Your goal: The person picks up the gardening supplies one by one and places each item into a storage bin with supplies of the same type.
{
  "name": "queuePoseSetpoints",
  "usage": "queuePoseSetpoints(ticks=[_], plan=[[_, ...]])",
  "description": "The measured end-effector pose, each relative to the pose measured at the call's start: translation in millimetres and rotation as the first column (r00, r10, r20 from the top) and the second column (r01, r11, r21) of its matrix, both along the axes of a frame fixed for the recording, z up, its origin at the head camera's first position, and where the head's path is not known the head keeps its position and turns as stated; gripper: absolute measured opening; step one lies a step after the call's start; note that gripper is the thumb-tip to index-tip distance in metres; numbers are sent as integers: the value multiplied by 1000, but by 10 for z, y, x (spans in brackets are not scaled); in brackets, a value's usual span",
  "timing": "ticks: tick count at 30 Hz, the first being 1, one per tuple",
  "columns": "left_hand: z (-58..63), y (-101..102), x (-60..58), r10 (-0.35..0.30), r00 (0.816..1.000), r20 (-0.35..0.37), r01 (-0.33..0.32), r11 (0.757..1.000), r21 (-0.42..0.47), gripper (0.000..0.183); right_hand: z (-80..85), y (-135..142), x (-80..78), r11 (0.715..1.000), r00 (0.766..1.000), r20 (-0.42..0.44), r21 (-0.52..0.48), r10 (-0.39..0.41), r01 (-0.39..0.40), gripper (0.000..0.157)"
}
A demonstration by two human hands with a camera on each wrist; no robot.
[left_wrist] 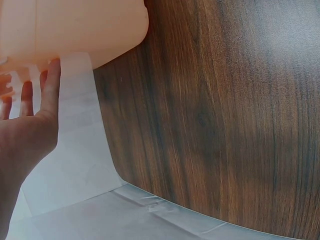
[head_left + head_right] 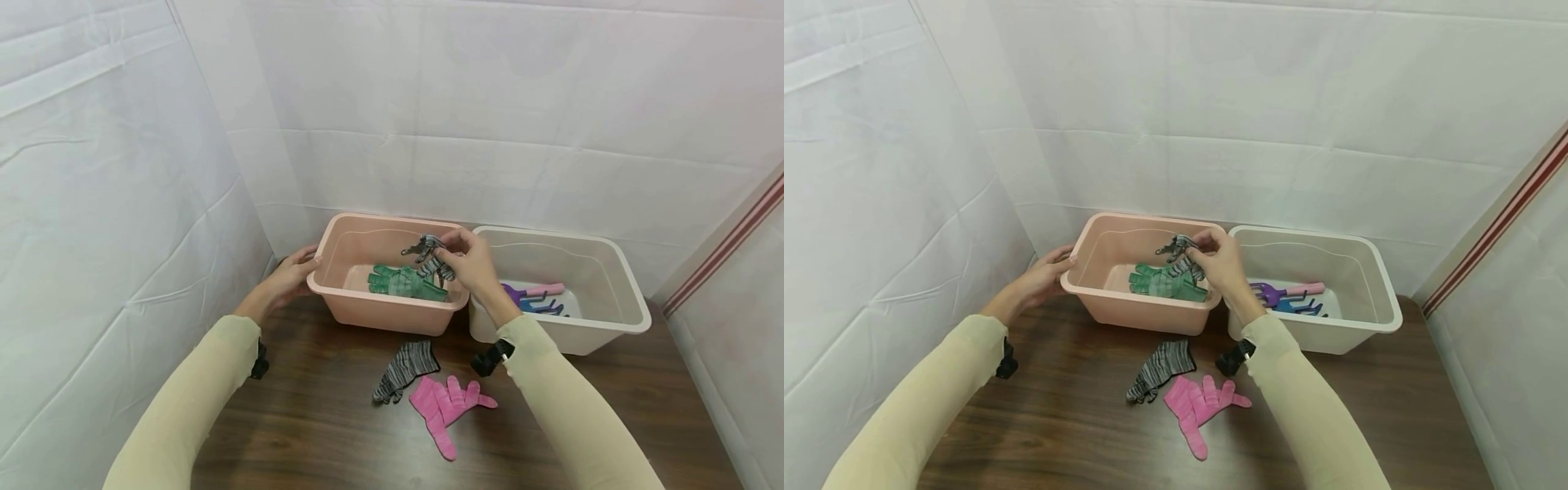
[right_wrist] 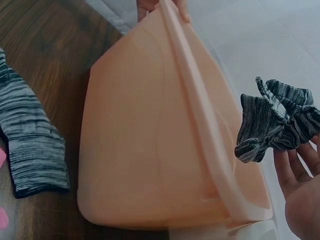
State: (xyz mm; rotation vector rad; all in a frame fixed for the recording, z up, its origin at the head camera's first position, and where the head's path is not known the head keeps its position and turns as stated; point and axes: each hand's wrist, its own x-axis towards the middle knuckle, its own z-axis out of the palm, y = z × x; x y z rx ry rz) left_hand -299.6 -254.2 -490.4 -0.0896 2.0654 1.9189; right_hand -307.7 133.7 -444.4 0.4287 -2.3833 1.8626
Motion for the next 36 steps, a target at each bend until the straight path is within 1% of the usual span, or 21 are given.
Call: queuePoseSetpoints(ticks=[3, 9, 13, 17, 24, 28, 36], plan=[[4, -4, 3, -4, 1000, -3, 4, 1000, 3, 65, -57, -14, -13, 1000, 1000, 25, -2, -16, 16, 13], [-1, 7, 23, -8, 1000, -4, 8, 1000, 10, 65, -170, -12, -36, 999, 999, 23, 39, -38, 37, 15], [-10, 18, 14, -11, 1000, -4, 11, 1000, 5, 66, -227, -1, -40, 998, 999, 33, 57, -39, 37, 16], [-8, 30, -1, -11, 1000, -14, 11, 1000, 7, 66, -246, 5, -43, 997, 999, 21, 65, -38, 36, 14], [-2, 41, 9, -10, 1000, -12, 10, 1000, 0, 65, -305, 14, -54, 988, 999, 12, 150, -30, 28, 13], [6, 45, 4, -12, 1000, -10, 11, 1000, -4, 65, -327, 27, -69, 987, 1000, 4, 158, -20, 19, 13], [12, 33, 9, -2, 1000, -3, 2, 1000, -2, 64, -304, 15, -57, 986, 1000, -2, 163, -18, 18, 13]])
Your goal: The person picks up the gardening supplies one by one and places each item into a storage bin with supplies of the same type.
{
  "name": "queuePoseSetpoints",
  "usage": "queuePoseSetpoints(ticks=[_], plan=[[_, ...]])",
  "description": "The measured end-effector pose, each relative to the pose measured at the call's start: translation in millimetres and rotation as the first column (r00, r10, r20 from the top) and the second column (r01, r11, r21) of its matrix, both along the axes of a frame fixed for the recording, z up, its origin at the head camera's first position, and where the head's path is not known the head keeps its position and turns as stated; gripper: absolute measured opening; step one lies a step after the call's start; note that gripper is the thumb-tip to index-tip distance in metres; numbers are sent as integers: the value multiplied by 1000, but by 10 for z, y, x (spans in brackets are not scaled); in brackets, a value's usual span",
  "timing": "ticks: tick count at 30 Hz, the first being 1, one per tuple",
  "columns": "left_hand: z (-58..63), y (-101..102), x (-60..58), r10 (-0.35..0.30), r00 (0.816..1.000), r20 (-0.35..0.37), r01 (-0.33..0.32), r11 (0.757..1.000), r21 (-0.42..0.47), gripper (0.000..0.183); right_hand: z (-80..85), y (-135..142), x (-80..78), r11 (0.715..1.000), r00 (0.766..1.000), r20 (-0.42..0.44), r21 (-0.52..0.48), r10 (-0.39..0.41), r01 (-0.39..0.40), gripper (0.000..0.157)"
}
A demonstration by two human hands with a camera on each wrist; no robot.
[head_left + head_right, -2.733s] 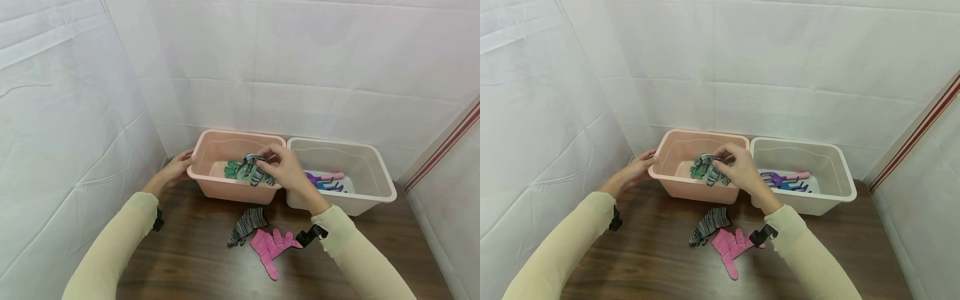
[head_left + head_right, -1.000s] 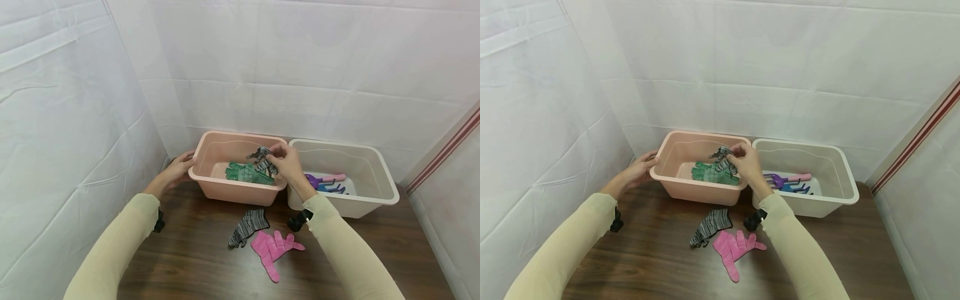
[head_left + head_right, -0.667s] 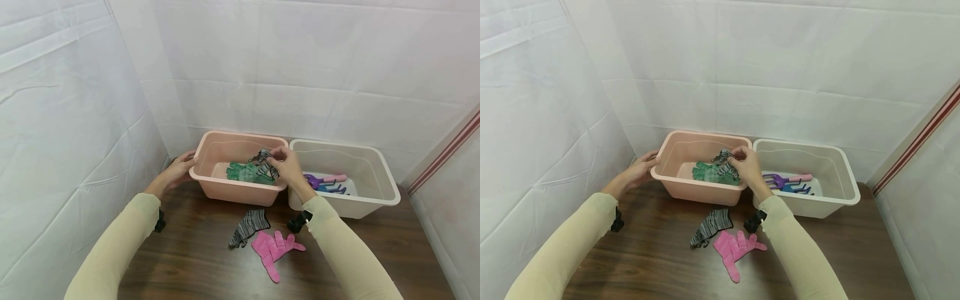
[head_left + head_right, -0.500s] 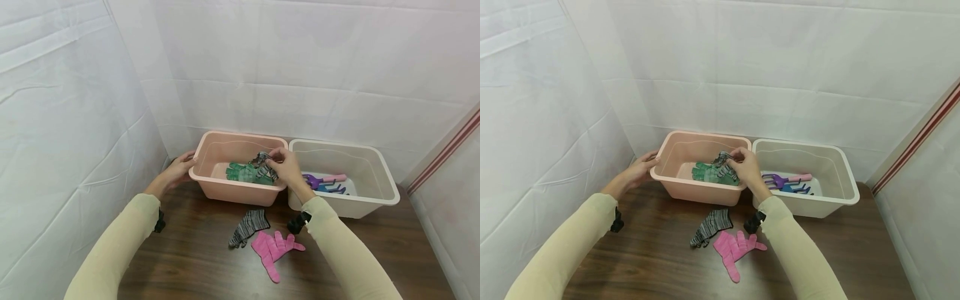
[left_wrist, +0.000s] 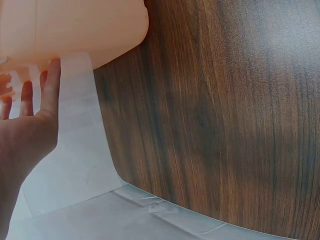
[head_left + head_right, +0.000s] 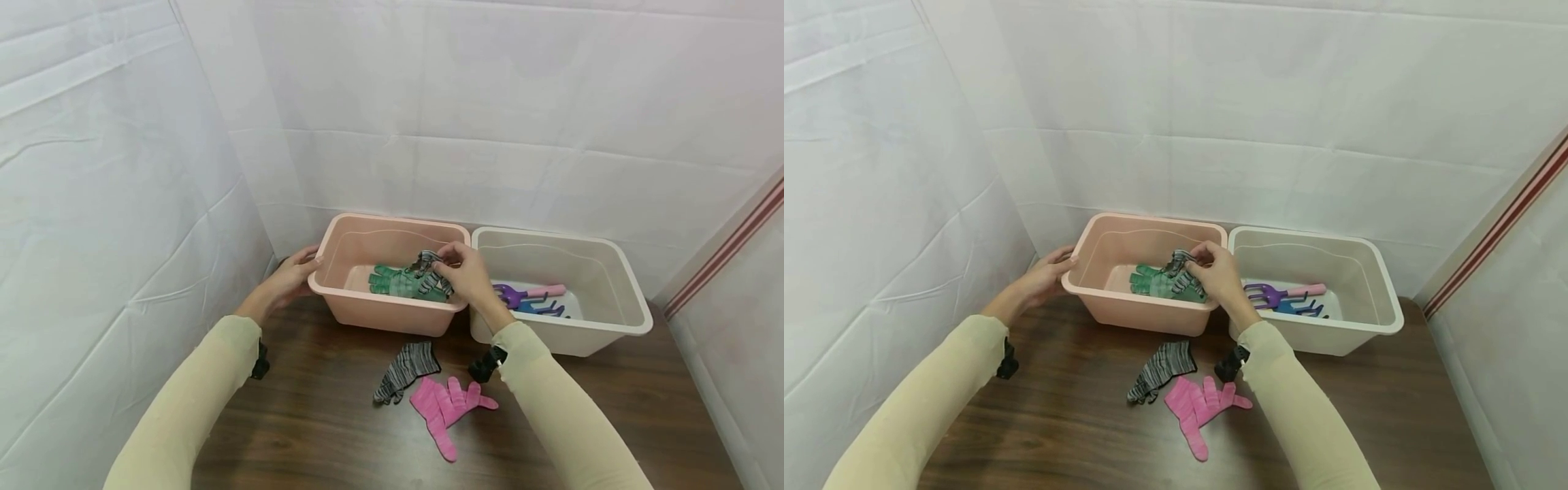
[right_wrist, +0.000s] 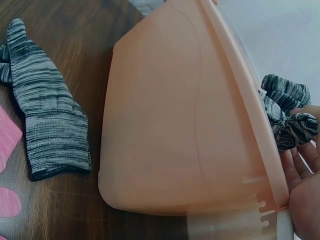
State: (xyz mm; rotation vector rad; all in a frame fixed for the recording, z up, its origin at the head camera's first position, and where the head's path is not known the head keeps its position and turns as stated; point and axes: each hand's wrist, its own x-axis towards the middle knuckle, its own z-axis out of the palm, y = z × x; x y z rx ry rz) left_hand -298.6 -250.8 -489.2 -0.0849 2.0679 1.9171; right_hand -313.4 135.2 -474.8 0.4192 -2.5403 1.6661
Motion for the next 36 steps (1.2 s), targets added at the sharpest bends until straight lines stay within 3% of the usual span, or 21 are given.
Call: queuePoseSetpoints(ticks=[26, 36], plan=[[-6, -36, 15, 0, 1000, -5, 0, 1000, 8, 66, 66, -24, 59, 999, 1000, 8, -48, 22, -21, 23], [-12, -46, 15, 2, 1000, -1, -2, 1000, 2, 65, 67, -22, 55, 996, 996, 14, -28, 83, -83, 30]])
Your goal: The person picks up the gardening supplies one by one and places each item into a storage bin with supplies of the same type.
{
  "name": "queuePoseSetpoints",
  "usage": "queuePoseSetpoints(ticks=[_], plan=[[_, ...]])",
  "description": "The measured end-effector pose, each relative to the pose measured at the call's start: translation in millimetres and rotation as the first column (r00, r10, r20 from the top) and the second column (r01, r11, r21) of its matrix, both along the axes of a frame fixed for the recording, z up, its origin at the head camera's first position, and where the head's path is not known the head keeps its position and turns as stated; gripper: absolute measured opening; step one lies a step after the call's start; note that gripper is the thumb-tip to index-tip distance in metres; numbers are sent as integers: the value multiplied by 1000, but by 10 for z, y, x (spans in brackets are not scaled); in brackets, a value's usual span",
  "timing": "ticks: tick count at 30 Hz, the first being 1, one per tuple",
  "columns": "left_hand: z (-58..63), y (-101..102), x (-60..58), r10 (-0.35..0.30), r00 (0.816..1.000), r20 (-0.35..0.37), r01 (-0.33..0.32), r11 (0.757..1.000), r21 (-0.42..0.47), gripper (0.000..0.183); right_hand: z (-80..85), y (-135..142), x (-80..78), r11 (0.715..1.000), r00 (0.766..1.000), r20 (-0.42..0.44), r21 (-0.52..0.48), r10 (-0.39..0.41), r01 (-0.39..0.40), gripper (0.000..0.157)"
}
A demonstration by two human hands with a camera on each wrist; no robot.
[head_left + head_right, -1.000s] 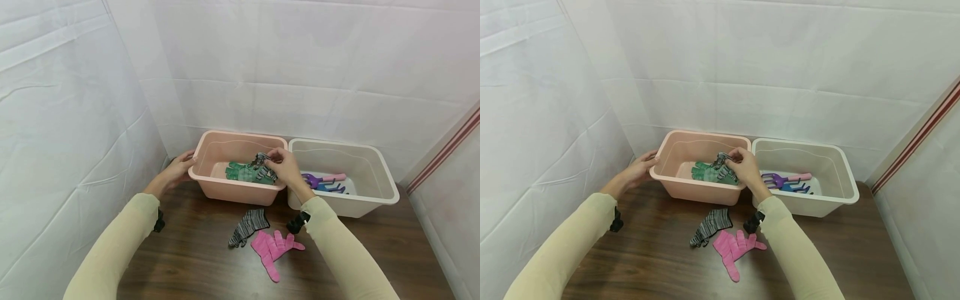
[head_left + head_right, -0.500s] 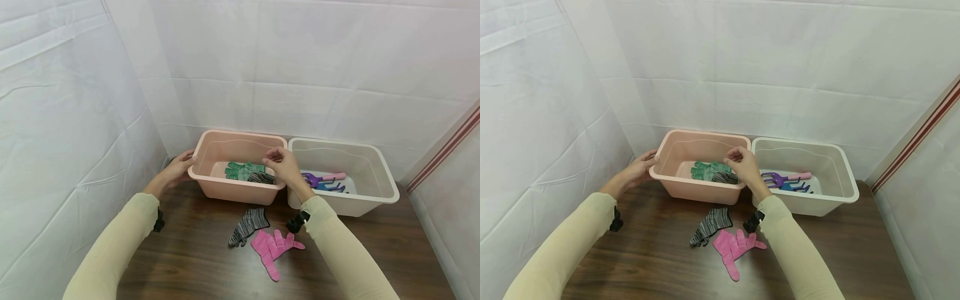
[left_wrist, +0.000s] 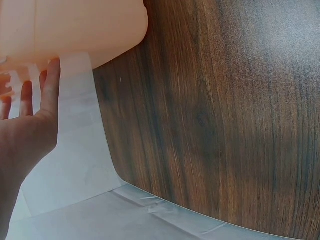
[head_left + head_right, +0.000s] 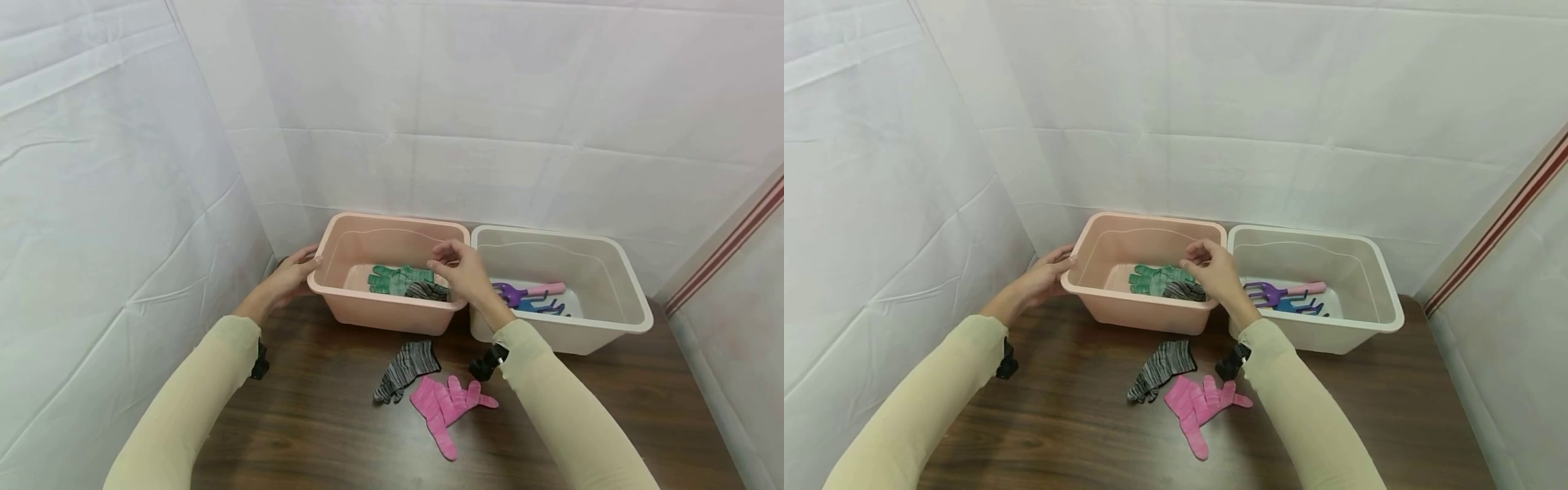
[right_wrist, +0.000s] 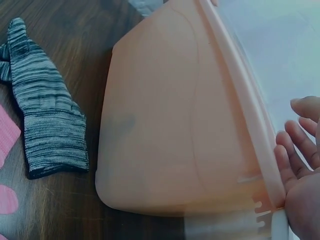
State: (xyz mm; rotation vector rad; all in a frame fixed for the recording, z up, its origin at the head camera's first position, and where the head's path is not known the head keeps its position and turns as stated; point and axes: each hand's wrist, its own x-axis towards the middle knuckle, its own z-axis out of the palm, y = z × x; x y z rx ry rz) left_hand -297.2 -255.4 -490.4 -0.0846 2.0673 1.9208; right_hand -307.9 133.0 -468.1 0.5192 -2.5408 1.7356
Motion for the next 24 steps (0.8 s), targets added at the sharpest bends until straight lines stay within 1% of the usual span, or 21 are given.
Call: queuePoseSetpoints(ticks=[4, 7, 15, 19, 24], plan=[[-9, -3, -8, 8, 1000, 4, -8, 1000, 5, 65, 41, 9, 8, 1000, 1000, 0, 0, 26, -26, 32], [-7, -11, 0, 7, 1000, 1, -7, 1000, 0, 66, 66, -1, 47, 999, 999, -10, -6, 47, -47, 32], [6, -9, 24, 8, 1000, 4, -8, 1000, 5, 65, 108, -121, 223, 992, 989, -77, -21, 125, -127, 26], [16, -6, 35, 8, 1000, 5, -8, 1000, 4, 67, 105, -176, 292, 987, 984, -87, -37, 155, -158, 26], [22, -10, 47, 6, 1000, 2, -6, 1000, 7, 67, 99, -205, 392, 984, 982, -81, -25, 173, -176, 24]])
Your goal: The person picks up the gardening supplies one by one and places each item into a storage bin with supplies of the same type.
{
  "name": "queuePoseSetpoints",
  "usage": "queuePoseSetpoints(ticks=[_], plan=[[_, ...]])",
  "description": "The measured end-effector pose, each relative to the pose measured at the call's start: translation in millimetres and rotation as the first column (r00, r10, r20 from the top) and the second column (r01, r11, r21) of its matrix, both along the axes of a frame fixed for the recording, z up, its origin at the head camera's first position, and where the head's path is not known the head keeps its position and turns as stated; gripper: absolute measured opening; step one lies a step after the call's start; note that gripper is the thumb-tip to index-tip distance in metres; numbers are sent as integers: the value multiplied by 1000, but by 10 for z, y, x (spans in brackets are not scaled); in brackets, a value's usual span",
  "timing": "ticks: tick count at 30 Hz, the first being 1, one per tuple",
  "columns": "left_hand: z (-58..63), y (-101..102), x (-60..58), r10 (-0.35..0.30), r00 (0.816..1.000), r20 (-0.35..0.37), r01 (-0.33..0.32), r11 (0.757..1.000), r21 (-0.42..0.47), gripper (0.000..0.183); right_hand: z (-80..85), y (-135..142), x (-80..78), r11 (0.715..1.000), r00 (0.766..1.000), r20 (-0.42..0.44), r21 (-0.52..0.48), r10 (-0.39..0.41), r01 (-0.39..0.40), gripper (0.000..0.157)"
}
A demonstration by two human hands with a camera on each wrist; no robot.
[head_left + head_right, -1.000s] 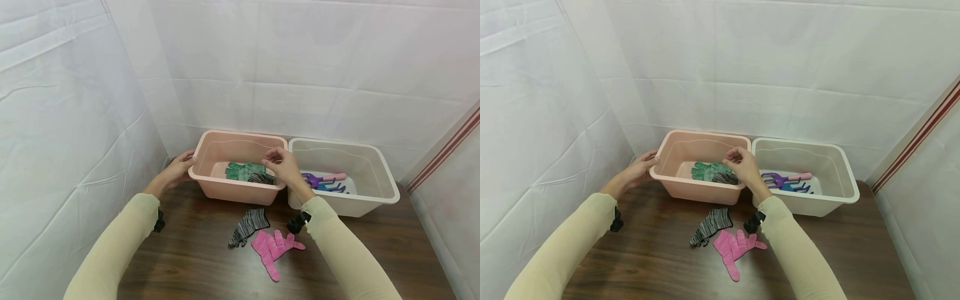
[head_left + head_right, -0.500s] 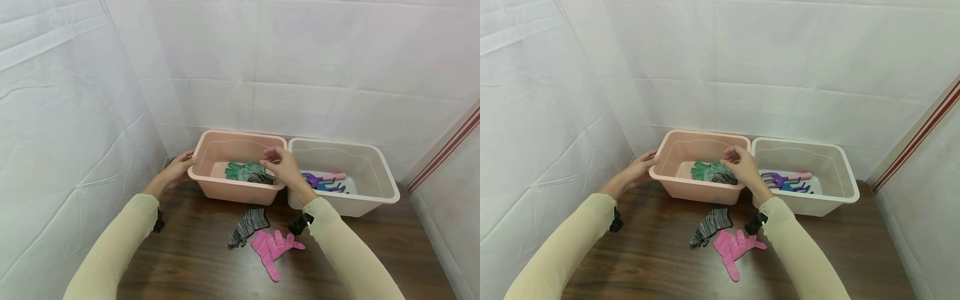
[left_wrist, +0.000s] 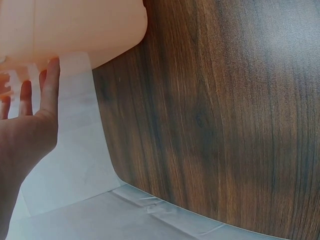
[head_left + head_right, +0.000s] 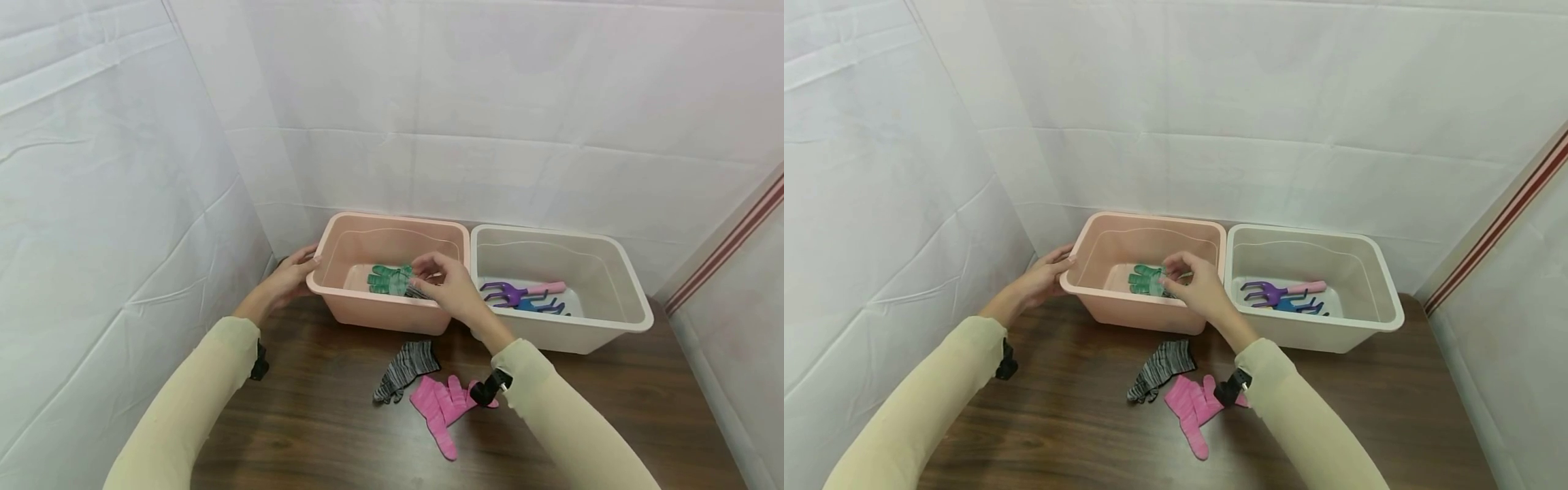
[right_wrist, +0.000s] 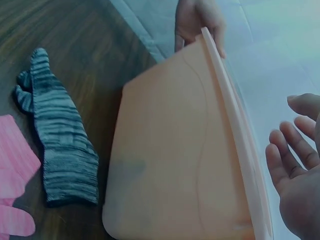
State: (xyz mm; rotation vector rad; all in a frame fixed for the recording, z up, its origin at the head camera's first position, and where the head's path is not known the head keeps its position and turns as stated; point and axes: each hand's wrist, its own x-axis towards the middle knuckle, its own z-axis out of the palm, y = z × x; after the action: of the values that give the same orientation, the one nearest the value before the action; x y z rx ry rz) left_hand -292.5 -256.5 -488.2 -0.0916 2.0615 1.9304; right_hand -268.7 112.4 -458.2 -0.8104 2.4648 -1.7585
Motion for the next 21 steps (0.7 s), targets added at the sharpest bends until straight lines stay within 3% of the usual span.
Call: queuePoseSetpoints(ticks=[21], plan=[[-26, 2, -32, 3, 1000, 9, -3, 1000, -4, 67, -97, -120, 329, 996, 996, 3, -22, 84, -84, 28]])
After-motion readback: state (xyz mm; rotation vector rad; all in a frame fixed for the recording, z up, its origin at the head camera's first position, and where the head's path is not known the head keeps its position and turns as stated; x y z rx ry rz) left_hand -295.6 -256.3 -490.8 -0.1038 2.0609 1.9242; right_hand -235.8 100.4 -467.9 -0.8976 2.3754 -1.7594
